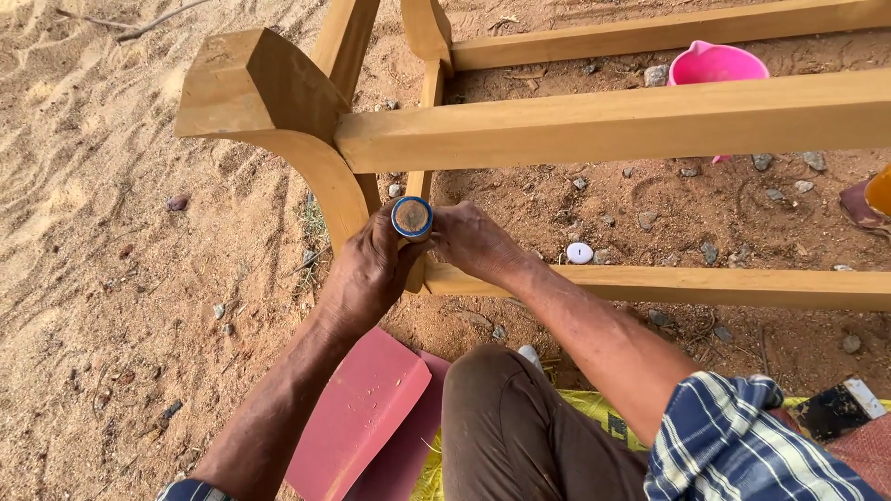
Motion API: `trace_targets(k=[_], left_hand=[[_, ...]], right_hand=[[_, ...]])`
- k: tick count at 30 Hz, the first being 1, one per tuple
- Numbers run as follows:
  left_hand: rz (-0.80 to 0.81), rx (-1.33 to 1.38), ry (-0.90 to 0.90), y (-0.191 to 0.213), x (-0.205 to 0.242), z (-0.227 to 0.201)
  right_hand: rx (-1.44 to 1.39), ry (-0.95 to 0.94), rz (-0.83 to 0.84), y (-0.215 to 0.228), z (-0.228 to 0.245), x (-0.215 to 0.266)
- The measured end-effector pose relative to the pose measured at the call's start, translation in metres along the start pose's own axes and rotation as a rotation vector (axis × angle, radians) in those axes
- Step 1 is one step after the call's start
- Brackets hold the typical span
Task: The recorder uses sandpaper and a small scraper tool to smooth the surfaces and edges of a wooden table frame.
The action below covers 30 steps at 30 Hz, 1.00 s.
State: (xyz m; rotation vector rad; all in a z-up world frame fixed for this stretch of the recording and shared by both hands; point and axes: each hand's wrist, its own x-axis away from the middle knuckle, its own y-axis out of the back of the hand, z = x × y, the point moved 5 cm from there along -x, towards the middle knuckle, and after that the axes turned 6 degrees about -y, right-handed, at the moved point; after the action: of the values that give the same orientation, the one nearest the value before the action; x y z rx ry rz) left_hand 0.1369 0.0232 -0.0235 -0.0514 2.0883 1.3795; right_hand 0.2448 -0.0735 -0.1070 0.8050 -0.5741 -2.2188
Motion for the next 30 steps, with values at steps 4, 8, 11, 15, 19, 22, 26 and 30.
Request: trace_targets(k=[4,8,11,15,19,22,26,30], left_hand=[[0.039,0.031,0.047,0.000,-0.003,-0.001],[0.080,0.054,0.091,-0.003,-0.005,-0.002],[0.092,0.049,0.095,0.002,-0.004,-0.006],[0.039,-0.012,-0.026,0.001,0.003,-0.010],[0.046,-0.016,-0.013,0.001,-0.003,-0.006],[0.104,-0.007,0.090,-0.002,0.005,-0.009],[0.057,-0.007,0.126,0.000,0.009,-0.019],[-0.030,-0.036,0.096,-0.028,0.030,-0.012]], right_hand=[[-0.019,-0.026,0.018,0.002,-0.002,-0.001],[-0.009,-0.014,0.008,-0.002,-0.011,0.002],[-0.058,0.028,-0.038,0.018,0.015,0.005],[-0.059,0.030,-0.002,0.009,0.007,0.007],[-0.077,0.047,0.008,0.008,0.002,0.002],[-0.059,0.012,0.015,-0.002,0.002,0.010],[-0.039,-0.026,-0.022,-0.004,0.006,0.016],[-0.026,-0.070,-0.051,-0.008,0.019,0.026]])
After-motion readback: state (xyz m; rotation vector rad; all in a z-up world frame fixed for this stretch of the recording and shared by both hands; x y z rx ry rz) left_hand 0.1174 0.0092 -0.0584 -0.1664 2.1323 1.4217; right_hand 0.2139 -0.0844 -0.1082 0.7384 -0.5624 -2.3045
